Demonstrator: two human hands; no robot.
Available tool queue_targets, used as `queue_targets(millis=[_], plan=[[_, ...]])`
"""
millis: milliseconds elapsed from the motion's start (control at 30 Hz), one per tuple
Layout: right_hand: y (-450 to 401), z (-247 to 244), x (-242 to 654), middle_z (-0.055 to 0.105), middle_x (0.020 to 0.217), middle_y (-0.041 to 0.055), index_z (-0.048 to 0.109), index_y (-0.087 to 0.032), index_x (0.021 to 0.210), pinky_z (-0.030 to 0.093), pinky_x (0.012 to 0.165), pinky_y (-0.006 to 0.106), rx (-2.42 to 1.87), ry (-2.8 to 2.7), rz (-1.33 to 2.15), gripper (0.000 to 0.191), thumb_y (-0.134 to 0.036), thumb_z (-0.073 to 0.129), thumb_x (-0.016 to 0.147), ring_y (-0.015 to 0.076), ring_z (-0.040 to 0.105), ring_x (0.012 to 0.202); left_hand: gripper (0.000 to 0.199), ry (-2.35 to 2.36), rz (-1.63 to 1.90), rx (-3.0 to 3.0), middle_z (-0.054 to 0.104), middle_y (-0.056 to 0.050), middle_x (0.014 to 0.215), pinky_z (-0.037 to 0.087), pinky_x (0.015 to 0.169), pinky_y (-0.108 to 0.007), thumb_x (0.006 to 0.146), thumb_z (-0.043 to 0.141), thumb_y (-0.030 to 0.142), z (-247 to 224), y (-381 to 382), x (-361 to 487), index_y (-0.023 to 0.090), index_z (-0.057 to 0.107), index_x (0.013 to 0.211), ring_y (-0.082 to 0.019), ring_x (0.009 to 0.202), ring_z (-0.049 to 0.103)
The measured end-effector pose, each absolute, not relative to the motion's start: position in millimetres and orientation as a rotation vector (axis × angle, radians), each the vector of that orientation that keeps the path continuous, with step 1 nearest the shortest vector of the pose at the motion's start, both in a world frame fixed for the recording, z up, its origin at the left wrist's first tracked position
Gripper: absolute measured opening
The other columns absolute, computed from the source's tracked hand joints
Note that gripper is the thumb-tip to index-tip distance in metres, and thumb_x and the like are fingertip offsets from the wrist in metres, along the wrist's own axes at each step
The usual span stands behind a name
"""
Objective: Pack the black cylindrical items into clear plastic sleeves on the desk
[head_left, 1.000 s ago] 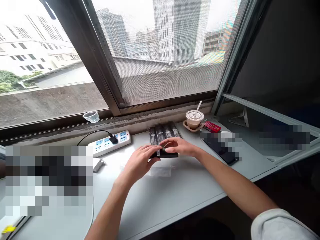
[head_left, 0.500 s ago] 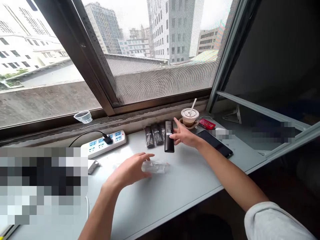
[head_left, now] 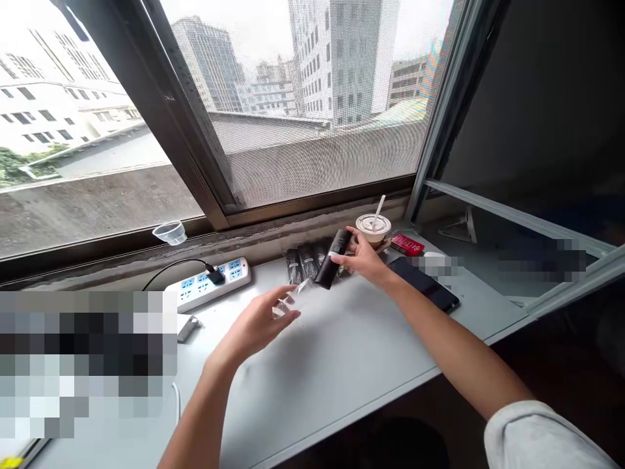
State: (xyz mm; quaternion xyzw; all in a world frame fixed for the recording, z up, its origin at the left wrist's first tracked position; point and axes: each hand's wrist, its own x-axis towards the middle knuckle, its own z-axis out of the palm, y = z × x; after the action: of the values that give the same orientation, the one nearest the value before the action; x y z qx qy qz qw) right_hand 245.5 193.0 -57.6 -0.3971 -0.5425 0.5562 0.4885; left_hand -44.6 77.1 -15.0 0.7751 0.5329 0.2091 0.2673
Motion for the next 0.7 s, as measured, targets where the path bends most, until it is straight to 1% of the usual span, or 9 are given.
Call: queue_targets(millis=[100, 200, 267, 400, 467, 500, 567, 633, 700], plan=[[191, -58, 240, 0.069, 0.117, 0.0110, 0.021, -0.028, 0.157, 0.048, 0.049, 0.023, -1.020, -1.286, 1.259, 0.114, -0.042, 0.092, 0.069, 0.0176, 0.068, 0.074, 0.051, 1.434, 0.617, 2.052, 0.072, -0.008, 0.119, 0.061, 0.076, -0.032, 0.093, 0.067, 0.049, -17, 77, -37, 0.030, 0.061, 0.141, -0.022, 0.092, 0.073], [184, -61, 230, 0.069, 0.114, 0.0108, 0.020, -0.026, 0.158, 0.055, 0.057, 0.027, -1.011, -1.282, 1.271, 0.116, -0.041, 0.092, 0.069, 0.0194, 0.068, 0.078, 0.054, 1.465, 0.717, 1.988, 0.070, -0.009, 0.126, 0.062, 0.079, -0.034, 0.091, 0.069, 0.051, -20, 75, -28, 0.029, 0.063, 0.140, -0.024, 0.099, 0.072], [178, -63, 221, 0.069, 0.116, 0.0110, 0.015, -0.026, 0.160, 0.058, 0.063, 0.029, -0.962, -1.287, 1.353, 0.121, -0.042, 0.093, 0.069, 0.0213, 0.070, 0.084, 0.053, 1.489, 0.785, 1.935, 0.071, -0.010, 0.127, 0.063, 0.080, -0.036, 0.091, 0.070, 0.052, -21, 74, -21, 0.027, 0.066, 0.137, -0.027, 0.104, 0.071], [167, -65, 211, 0.065, 0.127, 0.0134, -0.004, -0.027, 0.164, 0.061, 0.077, 0.033, -0.868, -1.305, 1.487, 0.141, -0.035, 0.096, 0.064, 0.0231, 0.072, 0.096, 0.053, 1.467, 0.805, 1.866, 0.069, -0.011, 0.130, 0.063, 0.086, -0.038, 0.092, 0.067, 0.053, -20, 71, -10, 0.024, 0.067, 0.137, -0.029, 0.114, 0.068], [164, -66, 209, 0.064, 0.129, 0.0135, -0.006, -0.028, 0.164, 0.061, 0.082, 0.036, -0.857, -1.345, 1.504, 0.144, -0.032, 0.097, 0.063, 0.0226, 0.072, 0.095, 0.053, 1.419, 0.813, 1.862, 0.066, -0.011, 0.136, 0.061, 0.093, -0.040, 0.093, 0.066, 0.052, -19, 71, -8, 0.025, 0.066, 0.138, -0.029, 0.120, 0.065], [163, -66, 209, 0.065, 0.127, 0.0127, -0.004, -0.028, 0.164, 0.061, 0.083, 0.037, -0.857, -1.370, 1.502, 0.142, -0.031, 0.096, 0.064, 0.0220, 0.072, 0.094, 0.052, 1.398, 0.821, 1.848, 0.066, -0.011, 0.136, 0.060, 0.095, -0.041, 0.093, 0.066, 0.052, -19, 72, -7, 0.025, 0.066, 0.138, -0.029, 0.120, 0.065], [163, -66, 210, 0.069, 0.117, 0.0092, 0.007, -0.027, 0.163, 0.060, 0.083, 0.038, -0.846, -1.426, 1.486, 0.130, -0.030, 0.094, 0.067, 0.0208, 0.071, 0.090, 0.050, 1.386, 0.822, 1.781, 0.070, -0.011, 0.130, 0.059, 0.095, -0.042, 0.094, 0.066, 0.053, -20, 75, -8, 0.024, 0.069, 0.135, -0.030, 0.117, 0.068], [164, -66, 211, 0.072, 0.104, 0.0051, 0.024, -0.025, 0.157, 0.058, 0.085, 0.037, -0.815, -1.483, 1.471, 0.110, -0.029, 0.092, 0.071, 0.0200, 0.071, 0.089, 0.049, 1.397, 0.828, 1.682, 0.074, -0.012, 0.121, 0.060, 0.091, -0.041, 0.093, 0.066, 0.055, -23, 80, -11, 0.023, 0.072, 0.129, -0.030, 0.111, 0.070], [163, -64, 212, 0.073, 0.094, 0.0025, 0.036, -0.024, 0.149, 0.056, 0.085, 0.035, -0.767, -1.524, 1.489, 0.089, -0.030, 0.088, 0.076, 0.0194, 0.070, 0.087, 0.051, 1.408, 0.852, 1.568, 0.076, -0.012, 0.116, 0.060, 0.087, -0.040, 0.090, 0.068, 0.058, -28, 85, -13, 0.020, 0.073, 0.124, -0.029, 0.107, 0.071]])
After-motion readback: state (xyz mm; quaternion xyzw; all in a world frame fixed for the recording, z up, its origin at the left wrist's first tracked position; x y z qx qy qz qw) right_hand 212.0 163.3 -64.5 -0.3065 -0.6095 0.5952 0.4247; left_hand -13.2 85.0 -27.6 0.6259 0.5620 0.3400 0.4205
